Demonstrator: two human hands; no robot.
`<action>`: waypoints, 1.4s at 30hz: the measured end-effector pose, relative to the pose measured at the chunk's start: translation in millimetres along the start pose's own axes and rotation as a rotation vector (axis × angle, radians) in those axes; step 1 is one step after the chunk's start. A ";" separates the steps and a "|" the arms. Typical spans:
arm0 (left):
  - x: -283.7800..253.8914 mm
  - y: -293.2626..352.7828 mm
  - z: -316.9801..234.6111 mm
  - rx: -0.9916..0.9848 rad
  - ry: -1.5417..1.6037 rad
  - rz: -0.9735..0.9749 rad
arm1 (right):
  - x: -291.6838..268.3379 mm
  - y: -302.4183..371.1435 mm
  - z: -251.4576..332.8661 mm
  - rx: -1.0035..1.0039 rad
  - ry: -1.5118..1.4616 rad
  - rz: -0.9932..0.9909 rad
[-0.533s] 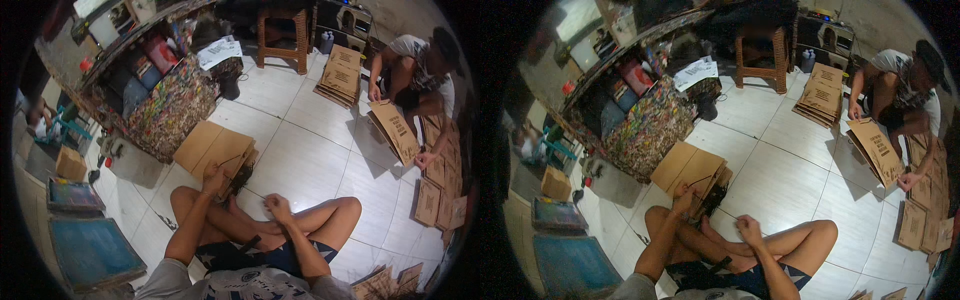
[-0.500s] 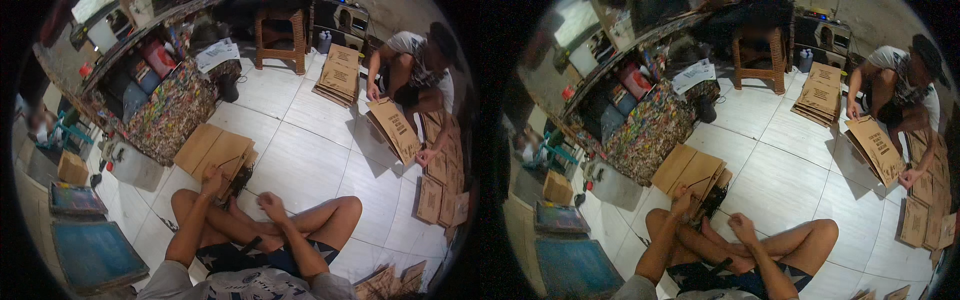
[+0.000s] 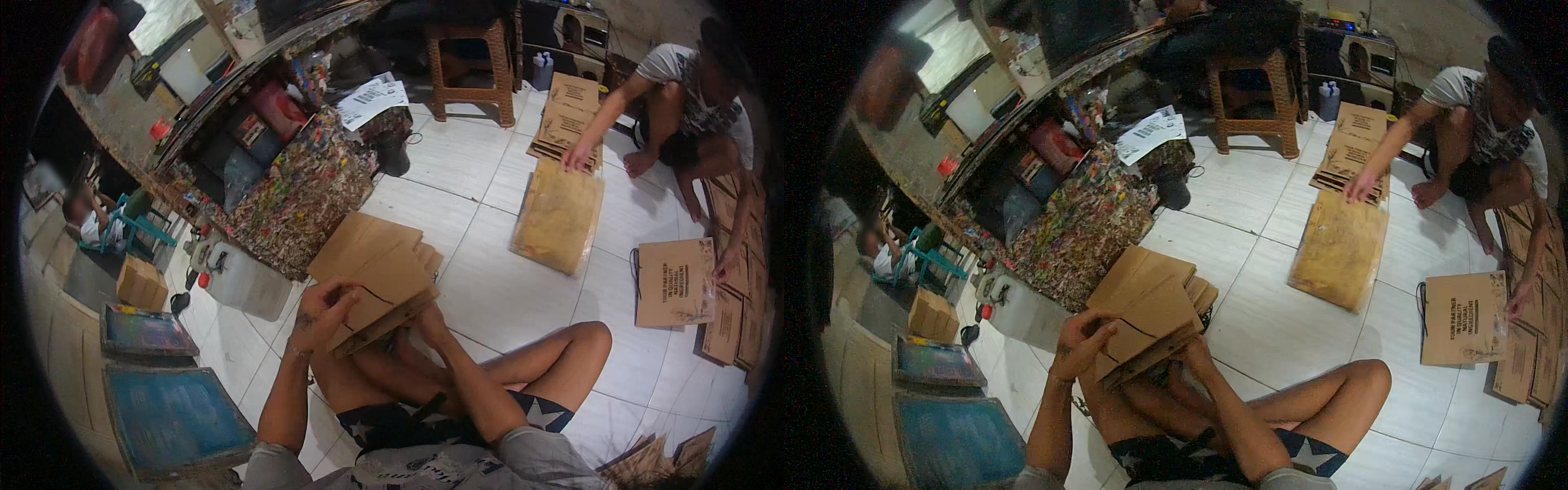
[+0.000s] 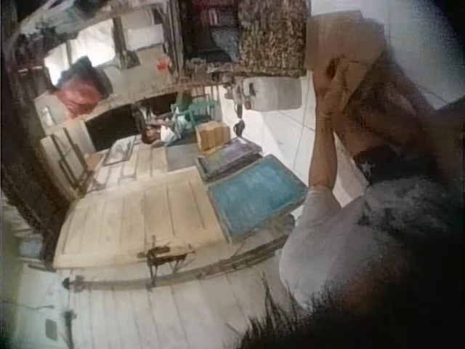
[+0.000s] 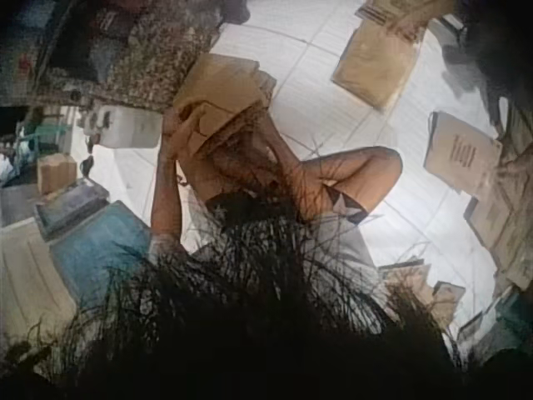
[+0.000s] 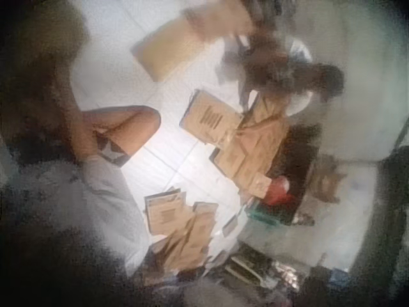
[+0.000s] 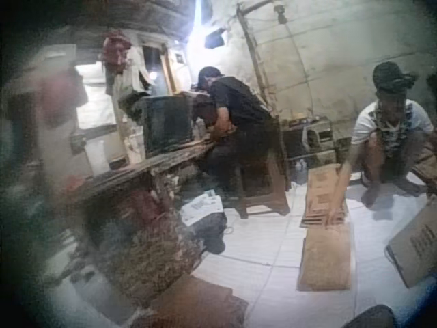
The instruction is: The person inserts a wooden board into a paper bag to provide a flat surface and passes it to another individual at a printing press. The person then receives the printed bags and organizes them into stacks on the floor.
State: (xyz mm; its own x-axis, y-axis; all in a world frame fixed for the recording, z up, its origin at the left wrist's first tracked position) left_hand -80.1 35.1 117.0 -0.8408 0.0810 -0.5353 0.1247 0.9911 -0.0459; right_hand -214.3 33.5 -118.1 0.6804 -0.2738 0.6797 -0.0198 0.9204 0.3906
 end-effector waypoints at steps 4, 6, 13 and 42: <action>6.2 -13.7 39.5 0.189 -0.398 0.127 | 14.3 19.8 -9.2 0.131 -0.269 0.172; 6.8 -12.8 51.4 0.310 -0.632 0.159 | 12.5 30.8 -7.8 0.104 -0.301 0.299; 38.8 -1.4 84.3 0.338 -0.995 0.375 | -22.3 2.1 -39.9 -0.133 0.238 0.153; 46.8 -47.2 152.0 -0.166 -0.286 -0.068 | -228.2 28.0 222.7 -0.381 0.744 -0.390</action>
State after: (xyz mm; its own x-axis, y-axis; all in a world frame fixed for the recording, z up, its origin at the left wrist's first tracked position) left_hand -45.2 -23.9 -34.1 -0.6591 0.0043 -0.7520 -0.0340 0.9988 0.0355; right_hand -533.3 59.6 -124.0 0.8865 -0.4553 -0.0827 0.4625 0.8664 0.1882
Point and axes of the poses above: each hand's wrist, its own y-axis away from the middle knuckle, its own x-axis out of the palm, z = x × y, the point moved 5 cm from there along -y, towards the middle knuckle, and after that the axes turned 11 degrees about -z, right-handed, at the moved point
